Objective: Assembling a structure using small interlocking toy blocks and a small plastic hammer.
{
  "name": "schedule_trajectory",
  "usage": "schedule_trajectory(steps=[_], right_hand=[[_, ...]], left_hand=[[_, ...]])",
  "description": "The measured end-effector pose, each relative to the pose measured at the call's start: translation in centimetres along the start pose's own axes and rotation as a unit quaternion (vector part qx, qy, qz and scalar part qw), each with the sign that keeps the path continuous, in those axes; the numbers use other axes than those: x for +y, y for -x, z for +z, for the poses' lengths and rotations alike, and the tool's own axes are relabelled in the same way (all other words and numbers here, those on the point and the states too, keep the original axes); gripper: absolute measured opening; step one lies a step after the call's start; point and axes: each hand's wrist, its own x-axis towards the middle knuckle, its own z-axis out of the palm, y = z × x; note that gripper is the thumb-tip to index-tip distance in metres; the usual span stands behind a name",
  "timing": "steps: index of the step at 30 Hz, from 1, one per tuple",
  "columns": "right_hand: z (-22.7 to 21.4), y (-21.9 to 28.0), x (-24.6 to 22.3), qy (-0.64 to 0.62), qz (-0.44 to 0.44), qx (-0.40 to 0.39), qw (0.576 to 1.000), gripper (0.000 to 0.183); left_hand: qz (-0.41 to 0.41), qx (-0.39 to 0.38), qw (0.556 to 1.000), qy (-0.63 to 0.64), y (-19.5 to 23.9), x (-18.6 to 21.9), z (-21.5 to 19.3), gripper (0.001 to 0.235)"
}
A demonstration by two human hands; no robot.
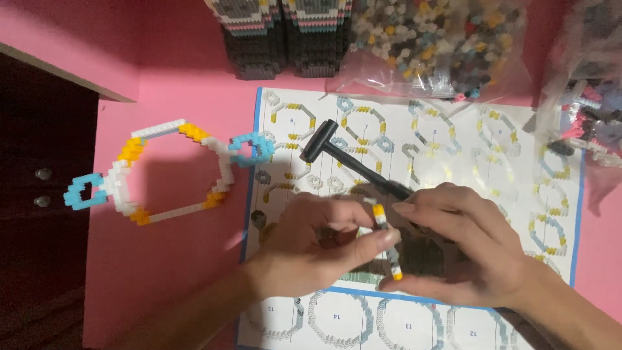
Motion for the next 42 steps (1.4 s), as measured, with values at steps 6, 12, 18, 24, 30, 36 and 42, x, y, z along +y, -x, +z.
schedule_trajectory(steps=[6, 12, 18, 24, 30, 36, 42], right_hand=[[-0.1, -0.7, -0.1, -0.023, -0.022, -0.027, 0.999, 0.083], [0.2, -0.5, 0.3, -0.047, -0.034, -0.009, 0.998, 0.081], [0.2, -0.6, 0.4, -0.044, -0.044, -0.011, 0.998, 0.077], [0.0, -0.5, 0.3, -0.067, -0.013, 0.008, 0.998, 0.081], [0.1, -1.8, 0.1, 0.001, -0.029, 0.067, 0.997, 0.039], [-0.2, -1.6, -0.3, 0.042, -0.044, 0.058, 0.996, 0.031], [-0.4, -0.9, 0.1, 0.047, -0.063, 0.050, 0.996, 0.028]], left_hand=[[0.076, -0.025, 0.997, 0.023, 0.4, -0.2, 0.2, 0.017], [0.144, -0.032, 0.988, 0.053, 0.2, -0.3, 0.3, 0.012], [0.145, -0.023, 0.988, 0.054, -0.3, -0.5, -0.3, 0.007], [0.167, -0.016, 0.984, 0.055, -1.0, 0.1, -0.7, 0.012], [0.118, -0.056, 0.903, 0.410, -1.1, -2.7, -0.4, 0.021], [0.002, 0.018, 0.996, 0.082, -0.9, 0.3, -0.5, 0.016], [-0.052, 0.002, 0.991, 0.123, -1.2, 1.0, 0.1, 0.016]])
